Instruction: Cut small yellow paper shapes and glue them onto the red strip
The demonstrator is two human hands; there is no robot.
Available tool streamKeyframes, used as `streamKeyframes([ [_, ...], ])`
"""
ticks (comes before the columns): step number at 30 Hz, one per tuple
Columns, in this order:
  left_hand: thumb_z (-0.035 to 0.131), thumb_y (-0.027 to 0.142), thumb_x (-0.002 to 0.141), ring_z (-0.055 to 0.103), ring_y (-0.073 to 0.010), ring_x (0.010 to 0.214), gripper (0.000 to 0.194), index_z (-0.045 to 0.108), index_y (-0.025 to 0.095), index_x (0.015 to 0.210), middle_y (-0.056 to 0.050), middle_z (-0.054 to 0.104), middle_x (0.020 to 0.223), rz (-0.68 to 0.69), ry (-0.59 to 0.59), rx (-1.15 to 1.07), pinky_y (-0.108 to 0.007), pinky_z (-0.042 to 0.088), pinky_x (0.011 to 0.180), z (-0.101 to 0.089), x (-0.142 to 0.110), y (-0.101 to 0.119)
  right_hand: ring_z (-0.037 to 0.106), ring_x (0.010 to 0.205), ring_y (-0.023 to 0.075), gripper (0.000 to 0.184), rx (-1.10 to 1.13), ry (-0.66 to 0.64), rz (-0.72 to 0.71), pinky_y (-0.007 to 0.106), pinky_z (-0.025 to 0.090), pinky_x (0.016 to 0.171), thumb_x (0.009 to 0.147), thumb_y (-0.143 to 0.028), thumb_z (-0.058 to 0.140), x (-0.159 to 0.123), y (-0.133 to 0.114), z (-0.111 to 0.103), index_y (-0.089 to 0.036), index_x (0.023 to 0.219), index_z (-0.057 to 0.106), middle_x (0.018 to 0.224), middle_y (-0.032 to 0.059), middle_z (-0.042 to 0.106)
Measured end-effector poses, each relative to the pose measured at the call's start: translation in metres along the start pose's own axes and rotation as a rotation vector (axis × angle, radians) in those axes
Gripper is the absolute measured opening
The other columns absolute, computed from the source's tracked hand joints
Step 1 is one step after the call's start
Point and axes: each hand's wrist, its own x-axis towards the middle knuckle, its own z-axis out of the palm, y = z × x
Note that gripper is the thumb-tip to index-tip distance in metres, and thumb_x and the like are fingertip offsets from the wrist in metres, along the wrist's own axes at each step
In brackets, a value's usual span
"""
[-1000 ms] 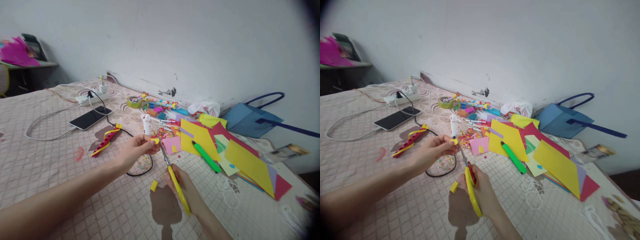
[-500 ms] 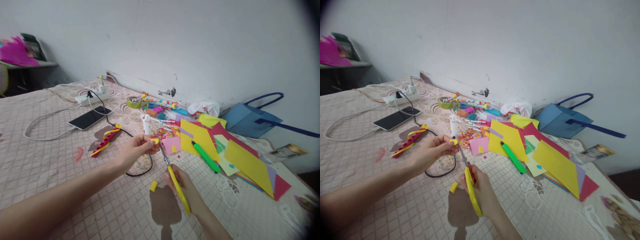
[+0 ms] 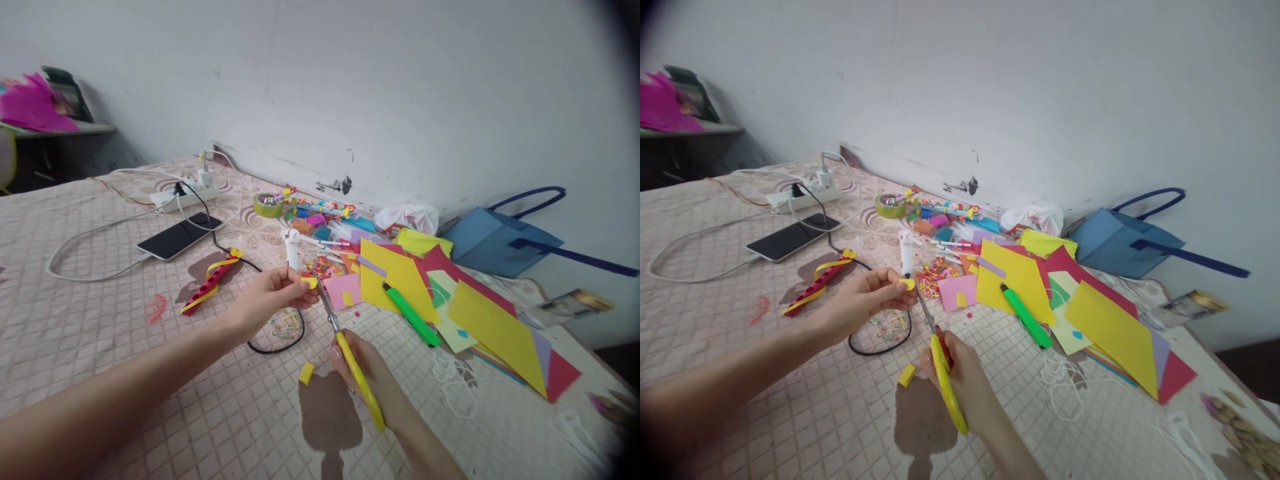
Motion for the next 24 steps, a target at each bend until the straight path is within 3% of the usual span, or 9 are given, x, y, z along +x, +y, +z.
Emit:
streamKeyframes([
  [9, 0.067, 0.029, 0.075, 0.066, -0.0135, 0.071, 0.020, 0.053, 0.014, 0.074, -0.005, 0.071, 0.075, -0.009, -0.005, 0.019, -0.027, 0.050, 0.072, 0.000, 0.001, 0.002, 0.035, 0.054, 0.0107, 0.027, -0.070, 0.012, -0.018, 0.023, 0.029, 0.049, 0.082, -0.043, 0.046, 0.000, -0.001, -0.001, -0.020, 0.070, 0.041, 0.059, -0.0052, 0.037],
  [24, 0.069, 0.030, 0.072, 0.067, -0.0149, 0.073, 0.022, 0.054, 0.014, 0.074, -0.005, 0.071, 0.077, -0.030, 0.029, 0.003, -0.029, 0.051, 0.074, 0.000, 0.001, 0.003, 0.031, 0.053, 0.0102, 0.027, 0.002, -0.004, 0.005, 0.022, 0.027, 0.047, 0.080, -0.043, 0.047, -0.002, -0.011, -0.002, -0.020, 0.069, 0.039, 0.058, -0.0057, 0.033],
])
